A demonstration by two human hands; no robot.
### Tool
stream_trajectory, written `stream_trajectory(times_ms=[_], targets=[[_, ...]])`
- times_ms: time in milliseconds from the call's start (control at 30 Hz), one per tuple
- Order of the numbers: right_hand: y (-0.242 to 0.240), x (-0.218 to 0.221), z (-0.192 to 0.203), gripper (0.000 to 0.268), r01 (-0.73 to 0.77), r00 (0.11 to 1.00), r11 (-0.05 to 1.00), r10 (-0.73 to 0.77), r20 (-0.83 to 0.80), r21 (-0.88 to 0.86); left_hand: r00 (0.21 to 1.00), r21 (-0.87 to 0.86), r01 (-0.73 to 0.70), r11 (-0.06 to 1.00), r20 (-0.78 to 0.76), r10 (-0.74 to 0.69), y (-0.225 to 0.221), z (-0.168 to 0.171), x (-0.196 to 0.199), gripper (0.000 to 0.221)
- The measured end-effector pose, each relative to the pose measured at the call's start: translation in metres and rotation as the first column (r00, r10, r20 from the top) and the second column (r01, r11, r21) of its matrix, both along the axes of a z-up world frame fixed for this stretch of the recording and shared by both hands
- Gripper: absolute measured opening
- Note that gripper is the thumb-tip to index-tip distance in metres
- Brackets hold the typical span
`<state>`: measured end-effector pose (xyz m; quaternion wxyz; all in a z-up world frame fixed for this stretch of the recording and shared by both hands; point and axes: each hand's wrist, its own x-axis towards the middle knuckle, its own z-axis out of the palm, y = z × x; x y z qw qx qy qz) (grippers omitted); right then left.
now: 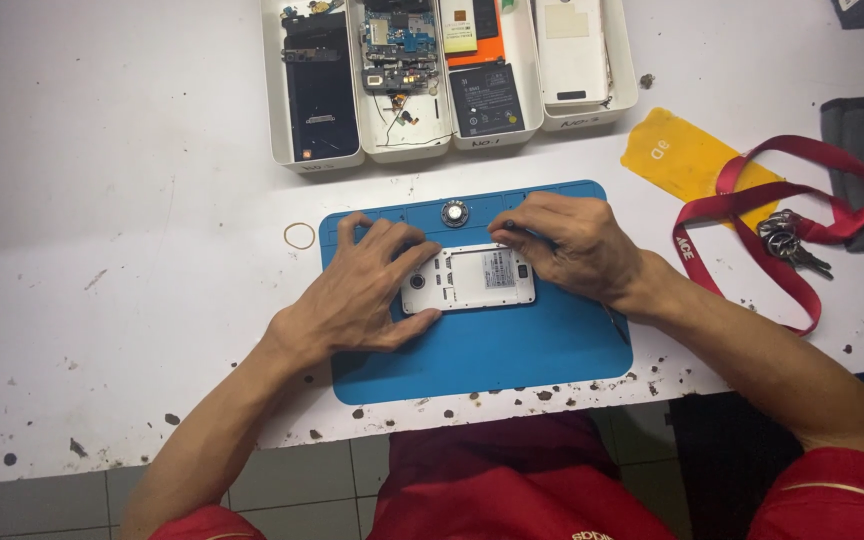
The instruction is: A person uses a thin prying tool to carefully detach components from the internal chassis of a mobile phone on a repair bench.
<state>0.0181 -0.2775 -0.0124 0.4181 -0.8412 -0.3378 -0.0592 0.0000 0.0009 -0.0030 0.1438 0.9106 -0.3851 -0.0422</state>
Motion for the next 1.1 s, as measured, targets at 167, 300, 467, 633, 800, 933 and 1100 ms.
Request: stream_trajectory(times_ms=[167, 300, 467, 633, 800, 933, 1100], targets=[[0.003, 0.000, 0.011, 0.016, -0.021, 1.000, 1.000, 0.021, -0.001, 0.001, 1.000, -0.007, 0.001, 1.000, 0.007, -0.001, 0.000, 0.001, 0.000, 0.065], [0.000, -0.003, 0.012, 0.028, -0.044, 0.998, 0.997, 0.046, 0.032, -0.059, 1.000, -0.015, 0.003, 1.000, 0.001, -0.003, 0.001, -0.001, 0.001, 0.066], [-0.001, -0.004, 0.013, 0.030, -0.056, 0.995, 0.997, 0.060, 0.076, -0.052, 1.000, -0.015, 0.011, 1.000, 0.004, -0.011, 0.002, -0.002, 0.001, 0.066], [-0.007, -0.002, 0.006, 0.026, -0.040, 0.996, 0.999, 0.040, 0.086, -0.003, 1.000, -0.019, 0.018, 1.000, 0.012, -0.018, 0.002, -0.003, 0.001, 0.066], [-0.007, -0.001, -0.004, 0.025, -0.003, 0.991, 0.999, -0.003, 0.135, 0.050, 1.000, -0.008, 0.021, 1.000, 0.024, -0.020, 0.002, -0.001, 0.001, 0.066], [-0.005, -0.002, -0.006, 0.026, -0.006, 0.988, 0.996, -0.008, 0.154, 0.085, 0.997, -0.034, 0.055, 0.998, 0.047, -0.054, 0.004, -0.003, 0.001, 0.064], [-0.007, 0.000, -0.015, 0.028, -0.033, 0.992, 0.990, 0.015, 0.123, 0.139, 0.996, -0.045, 0.057, 0.997, 0.077, -0.053, 0.004, -0.005, 0.002, 0.058]])
